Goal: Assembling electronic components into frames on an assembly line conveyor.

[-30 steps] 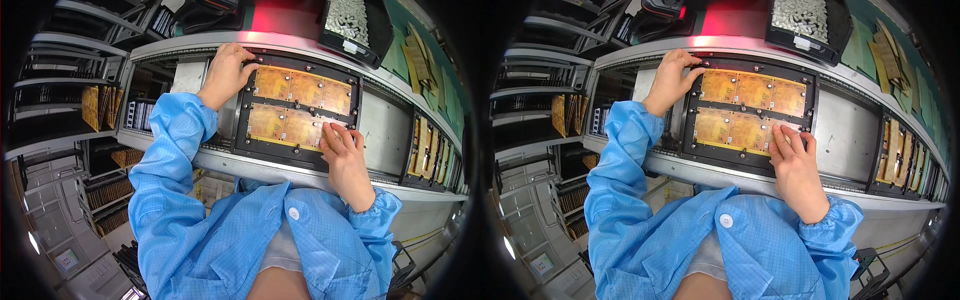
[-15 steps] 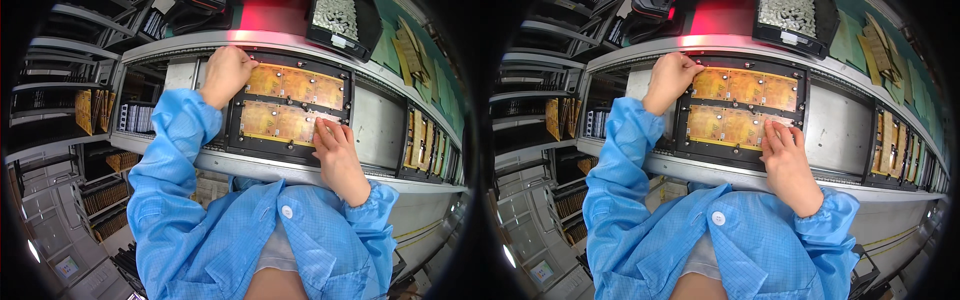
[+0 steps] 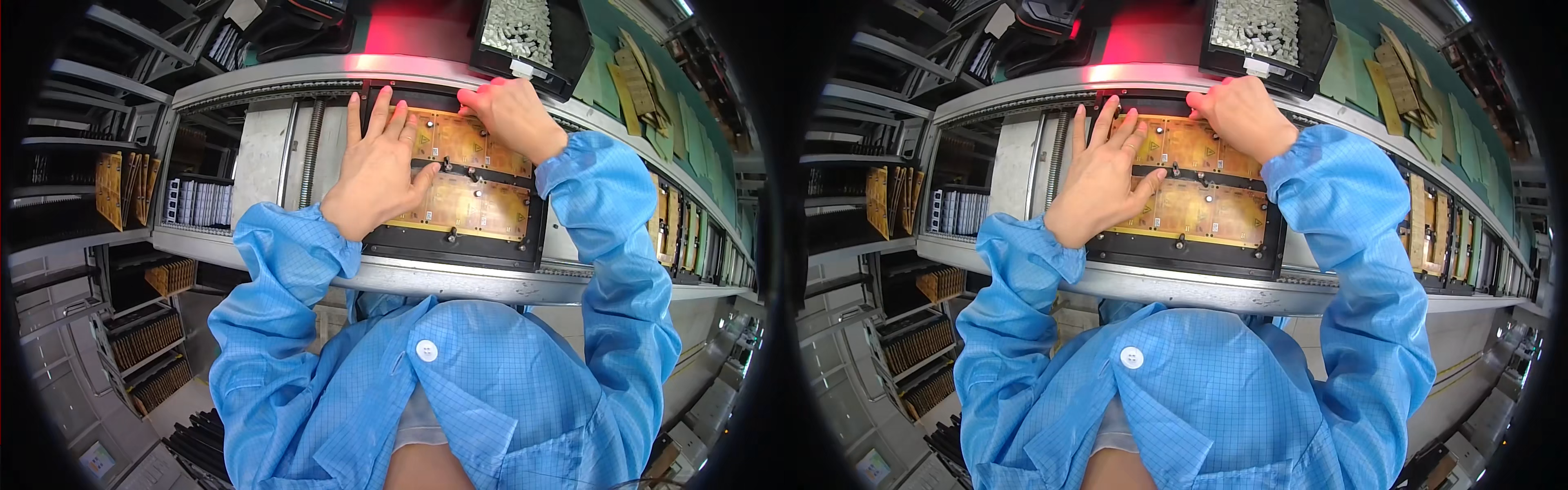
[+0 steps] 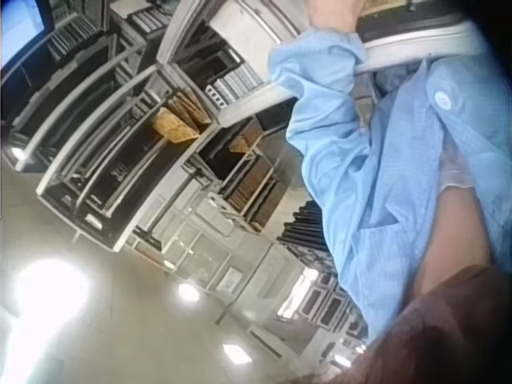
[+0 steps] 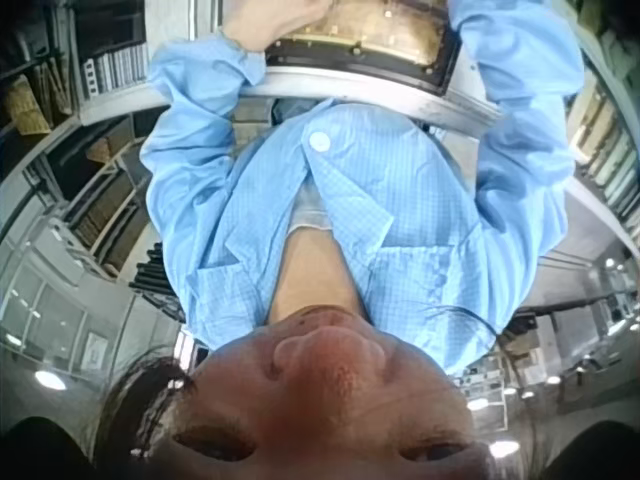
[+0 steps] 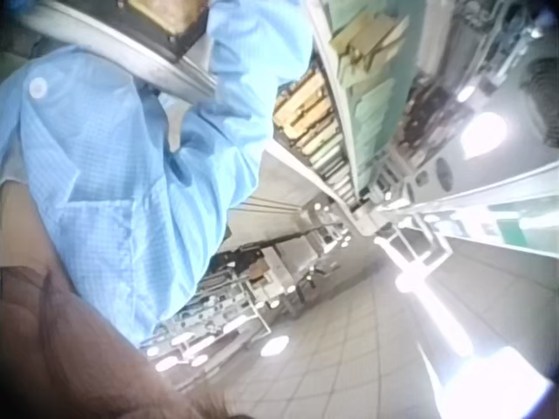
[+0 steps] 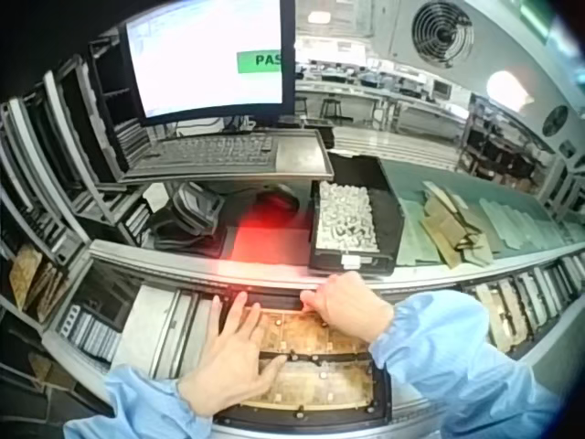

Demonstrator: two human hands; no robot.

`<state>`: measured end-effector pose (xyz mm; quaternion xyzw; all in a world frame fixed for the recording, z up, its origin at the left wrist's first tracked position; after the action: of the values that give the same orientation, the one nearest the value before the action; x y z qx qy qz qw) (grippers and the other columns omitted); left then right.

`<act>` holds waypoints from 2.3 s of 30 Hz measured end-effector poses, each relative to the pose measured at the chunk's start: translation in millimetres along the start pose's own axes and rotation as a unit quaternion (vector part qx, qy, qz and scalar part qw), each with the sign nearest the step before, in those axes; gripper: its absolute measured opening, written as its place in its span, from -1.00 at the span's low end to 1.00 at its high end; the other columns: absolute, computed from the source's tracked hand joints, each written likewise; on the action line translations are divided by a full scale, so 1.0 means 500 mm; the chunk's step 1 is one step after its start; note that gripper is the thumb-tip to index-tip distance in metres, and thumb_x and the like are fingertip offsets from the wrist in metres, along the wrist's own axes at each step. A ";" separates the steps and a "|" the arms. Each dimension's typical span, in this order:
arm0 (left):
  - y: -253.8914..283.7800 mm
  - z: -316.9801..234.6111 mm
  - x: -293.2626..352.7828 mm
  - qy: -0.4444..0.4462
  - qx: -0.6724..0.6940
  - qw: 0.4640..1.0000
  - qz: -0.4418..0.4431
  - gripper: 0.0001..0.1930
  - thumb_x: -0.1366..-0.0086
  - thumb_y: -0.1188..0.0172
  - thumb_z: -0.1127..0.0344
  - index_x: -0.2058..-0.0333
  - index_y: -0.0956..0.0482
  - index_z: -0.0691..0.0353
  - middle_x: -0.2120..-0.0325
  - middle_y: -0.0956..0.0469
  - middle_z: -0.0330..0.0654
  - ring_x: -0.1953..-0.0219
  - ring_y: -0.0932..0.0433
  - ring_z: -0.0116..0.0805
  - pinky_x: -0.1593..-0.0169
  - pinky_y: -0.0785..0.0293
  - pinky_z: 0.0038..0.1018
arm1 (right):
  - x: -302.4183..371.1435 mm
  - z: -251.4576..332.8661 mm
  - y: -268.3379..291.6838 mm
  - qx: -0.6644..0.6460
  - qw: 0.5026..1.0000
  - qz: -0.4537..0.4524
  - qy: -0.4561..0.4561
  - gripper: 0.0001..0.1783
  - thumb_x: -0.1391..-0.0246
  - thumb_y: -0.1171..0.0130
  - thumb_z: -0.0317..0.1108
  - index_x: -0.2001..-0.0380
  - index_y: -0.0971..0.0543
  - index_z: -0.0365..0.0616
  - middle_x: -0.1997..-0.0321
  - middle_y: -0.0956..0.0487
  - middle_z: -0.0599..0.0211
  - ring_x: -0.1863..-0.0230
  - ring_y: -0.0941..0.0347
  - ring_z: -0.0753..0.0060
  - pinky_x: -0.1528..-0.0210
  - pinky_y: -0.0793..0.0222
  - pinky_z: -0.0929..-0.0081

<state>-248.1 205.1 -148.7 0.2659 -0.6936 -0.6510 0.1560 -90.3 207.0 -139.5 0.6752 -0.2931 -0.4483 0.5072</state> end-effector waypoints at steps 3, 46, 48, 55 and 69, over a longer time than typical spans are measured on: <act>-0.016 -0.001 -0.003 0.002 0.012 1.000 0.013 -0.22 -0.32 -0.07 -0.12 -0.25 -0.40 0.51 -0.32 -0.33 0.17 -0.52 0.08 0.13 -0.48 0.49 0.23 | -0.020 0.009 -0.008 0.037 0.991 0.122 -0.044 -0.67 -0.18 -0.21 -0.11 0.50 -0.64 -0.13 0.54 -0.63 0.17 0.44 -0.63 0.08 0.38 -0.49 0.11; -0.010 0.000 0.017 -0.033 0.047 0.997 -0.047 -0.13 -0.17 -0.28 -0.16 -0.22 -0.43 0.52 -0.41 -0.10 0.24 -0.53 0.27 0.21 -0.38 0.45 0.44 | 0.284 -0.009 0.070 -0.202 0.880 -0.030 -0.429 -0.83 -0.08 -0.38 -0.50 0.24 -0.70 -0.30 0.35 -0.58 0.30 0.38 -0.53 0.48 0.31 -0.44 0.52; -0.012 0.002 0.018 -0.030 0.045 0.998 -0.039 -0.13 -0.18 -0.28 -0.16 -0.22 -0.42 0.52 -0.39 -0.12 0.25 -0.53 0.28 0.21 -0.37 0.45 0.45 | 0.294 -0.014 0.055 -0.252 0.852 -0.043 -0.456 -0.85 -0.11 -0.33 -0.58 0.22 -0.69 -0.31 0.32 -0.58 0.36 0.35 -0.49 0.63 0.27 -0.42 0.61; -0.016 -0.006 0.013 -0.031 0.051 0.997 -0.045 -0.13 -0.19 -0.27 -0.17 -0.23 -0.41 0.53 -0.38 -0.15 0.26 -0.53 0.29 0.20 -0.37 0.47 0.46 | 0.319 -0.028 0.036 -0.342 0.833 -0.093 -0.426 -0.86 -0.11 -0.30 -0.60 0.23 -0.70 -0.28 0.24 -0.58 0.35 0.21 -0.53 0.53 0.16 -0.45 0.60; 0.010 0.021 0.024 -0.013 0.107 0.993 -0.042 -0.17 -0.19 -0.31 -0.17 -0.19 -0.47 0.47 -0.47 0.16 0.26 -0.52 0.37 0.30 -0.37 0.42 0.45 | -0.042 -0.286 -0.009 0.017 0.947 0.092 -0.307 -0.41 -0.06 -0.30 -0.16 -0.18 -0.53 -0.07 0.00 -0.62 -0.17 -0.16 -0.50 -0.17 -0.15 -0.47 0.19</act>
<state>-264.5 206.9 -146.4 0.3014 -0.7493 -0.5828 0.0902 29.7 286.4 -125.3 0.4839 -0.5026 -0.5803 0.4201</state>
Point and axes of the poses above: each hand's wrist, its own x-axis away from the middle knuckle, its own y-axis out of the back of the hand, z = x × y, the point moved 8 cm from there along -x, towards the middle knuckle
